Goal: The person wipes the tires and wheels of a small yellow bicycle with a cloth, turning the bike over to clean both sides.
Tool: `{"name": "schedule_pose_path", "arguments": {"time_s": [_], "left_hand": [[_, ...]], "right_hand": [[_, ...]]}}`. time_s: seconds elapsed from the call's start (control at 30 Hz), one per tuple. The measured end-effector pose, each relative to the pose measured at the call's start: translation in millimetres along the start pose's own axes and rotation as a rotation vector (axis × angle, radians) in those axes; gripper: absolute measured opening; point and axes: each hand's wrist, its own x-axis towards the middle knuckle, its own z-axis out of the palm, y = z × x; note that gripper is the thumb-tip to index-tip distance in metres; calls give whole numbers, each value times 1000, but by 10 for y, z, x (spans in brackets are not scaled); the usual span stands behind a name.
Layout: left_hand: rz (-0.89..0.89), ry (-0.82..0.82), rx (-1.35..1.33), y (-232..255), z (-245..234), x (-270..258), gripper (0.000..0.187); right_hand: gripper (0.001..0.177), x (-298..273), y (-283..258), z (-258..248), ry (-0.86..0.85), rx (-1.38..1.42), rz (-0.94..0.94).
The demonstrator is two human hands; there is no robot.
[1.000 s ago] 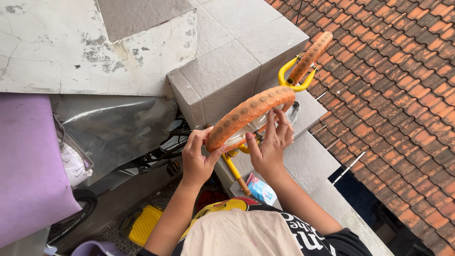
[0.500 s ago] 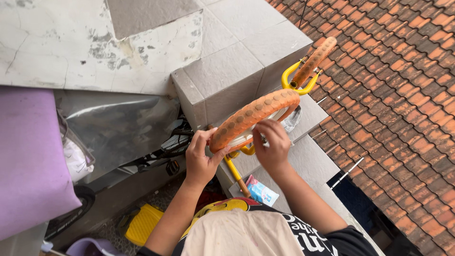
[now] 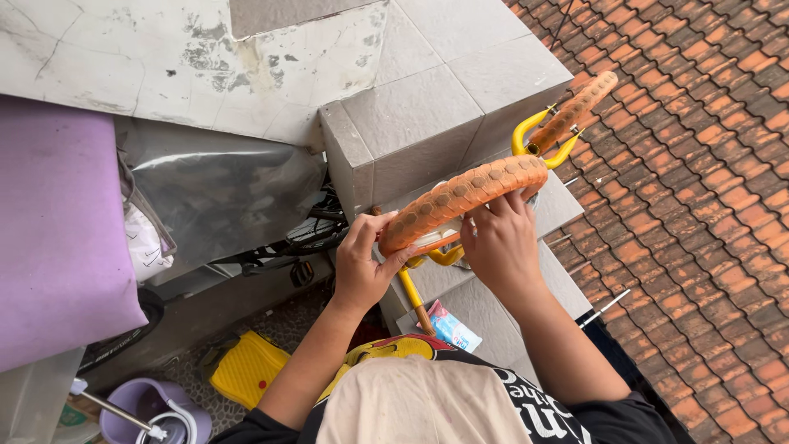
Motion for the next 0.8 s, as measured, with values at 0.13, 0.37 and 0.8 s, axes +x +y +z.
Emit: {"name": "schedule_pose_path", "arguments": {"time_s": [0.13,0.37,0.8], "left_hand": [[-4,8,-16,-17,4,-8,49],[0,8,-23,-41,4,-29,49],[0,11,-25,-66,7,-42,49]], "right_hand": [[12,-47,55,152,162,213,-74],[19,-119,147,234,184,399,6],[11,-239,-111,369,236,-71,-131]]}}
